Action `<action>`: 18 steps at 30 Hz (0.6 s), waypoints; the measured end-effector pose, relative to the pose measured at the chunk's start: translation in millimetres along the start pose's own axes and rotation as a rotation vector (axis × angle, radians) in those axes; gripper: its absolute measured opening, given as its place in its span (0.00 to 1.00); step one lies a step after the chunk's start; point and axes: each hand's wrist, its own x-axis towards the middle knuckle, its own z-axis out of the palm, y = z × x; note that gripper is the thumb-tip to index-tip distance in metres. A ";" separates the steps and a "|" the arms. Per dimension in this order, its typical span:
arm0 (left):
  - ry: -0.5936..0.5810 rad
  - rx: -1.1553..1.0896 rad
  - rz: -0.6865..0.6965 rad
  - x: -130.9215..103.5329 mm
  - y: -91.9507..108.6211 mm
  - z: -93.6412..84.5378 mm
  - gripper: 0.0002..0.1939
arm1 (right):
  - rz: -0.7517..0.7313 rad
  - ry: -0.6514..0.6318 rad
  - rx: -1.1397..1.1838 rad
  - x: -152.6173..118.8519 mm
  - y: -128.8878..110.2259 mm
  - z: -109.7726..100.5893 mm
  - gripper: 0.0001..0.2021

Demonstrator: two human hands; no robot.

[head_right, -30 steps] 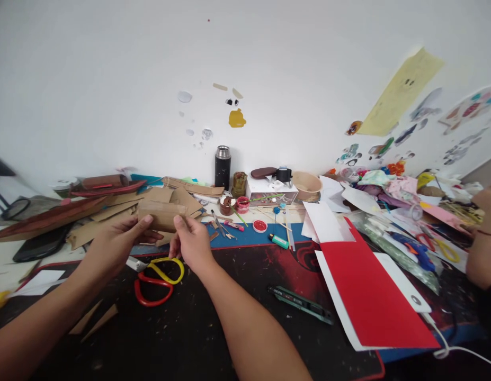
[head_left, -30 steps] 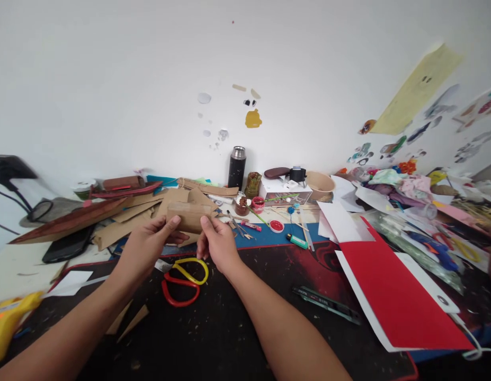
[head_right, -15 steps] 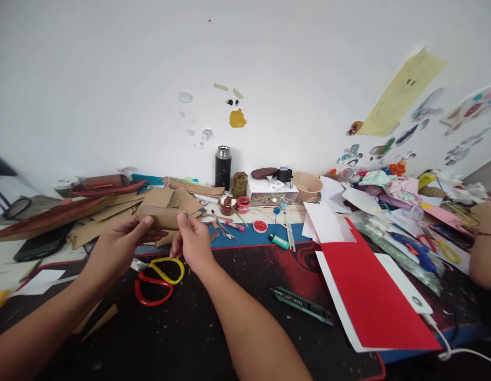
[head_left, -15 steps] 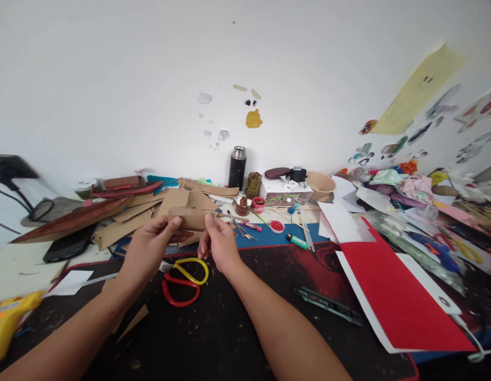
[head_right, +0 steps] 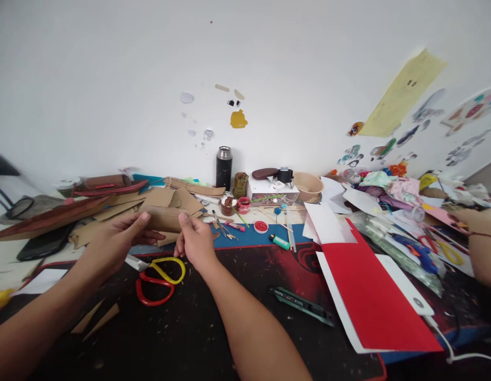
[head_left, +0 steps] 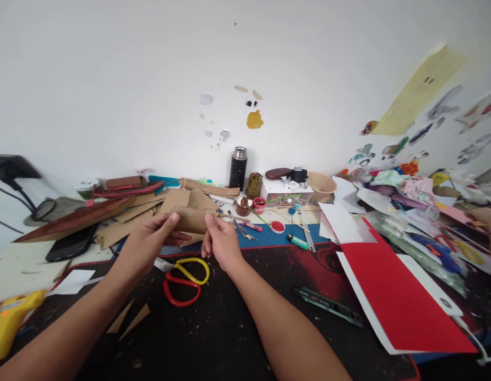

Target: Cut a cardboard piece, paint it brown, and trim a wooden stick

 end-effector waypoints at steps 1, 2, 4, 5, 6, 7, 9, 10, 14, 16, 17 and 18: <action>0.014 -0.005 0.002 -0.2 0.8 0.5 0.31 | 0.009 -0.014 -0.009 -1.2 -0.9 0.9 0.27; 0.031 0.000 0.009 -0.7 0.8 1.6 0.31 | 0.020 -0.027 -0.015 -2.1 -1.4 1.7 0.27; 0.066 0.022 0.037 -2.4 -1.7 5.0 0.30 | 0.039 -0.039 -0.007 -2.9 -1.3 2.7 0.28; 0.082 0.033 0.049 -3.6 -4.0 7.1 0.29 | 0.039 -0.037 0.006 -2.7 -1.0 2.8 0.28; 0.089 0.043 0.050 -5.0 -6.5 9.4 0.28 | 0.034 -0.027 0.022 -2.1 -0.6 2.4 0.28; 0.085 0.056 0.036 -6.3 -8.9 11.8 0.27 | 0.023 -0.009 0.037 -1.2 -0.3 1.7 0.28; 0.051 0.093 -0.015 -8.8 -11.8 16.3 0.27 | -0.004 0.044 0.059 1.1 -0.1 -0.3 0.27; 0.030 0.108 -0.035 -9.8 -11.7 18.2 0.27 | -0.013 0.068 0.065 2.1 -0.2 -1.4 0.27; 0.013 0.077 -0.013 -12.8 -1.9 21.3 0.29 | -0.039 0.101 0.081 3.6 -1.1 -2.8 0.27; 0.040 0.124 0.008 -14.4 3.8 20.5 0.28 | -0.046 0.093 0.097 3.1 -0.4 -1.5 0.27; 0.059 0.185 0.024 -15.4 5.7 19.7 0.28 | -0.047 0.089 0.108 2.8 0.4 -0.6 0.27; 0.081 0.261 0.048 -16.3 6.7 19.0 0.27 | -0.043 0.084 0.118 2.5 1.4 0.3 0.28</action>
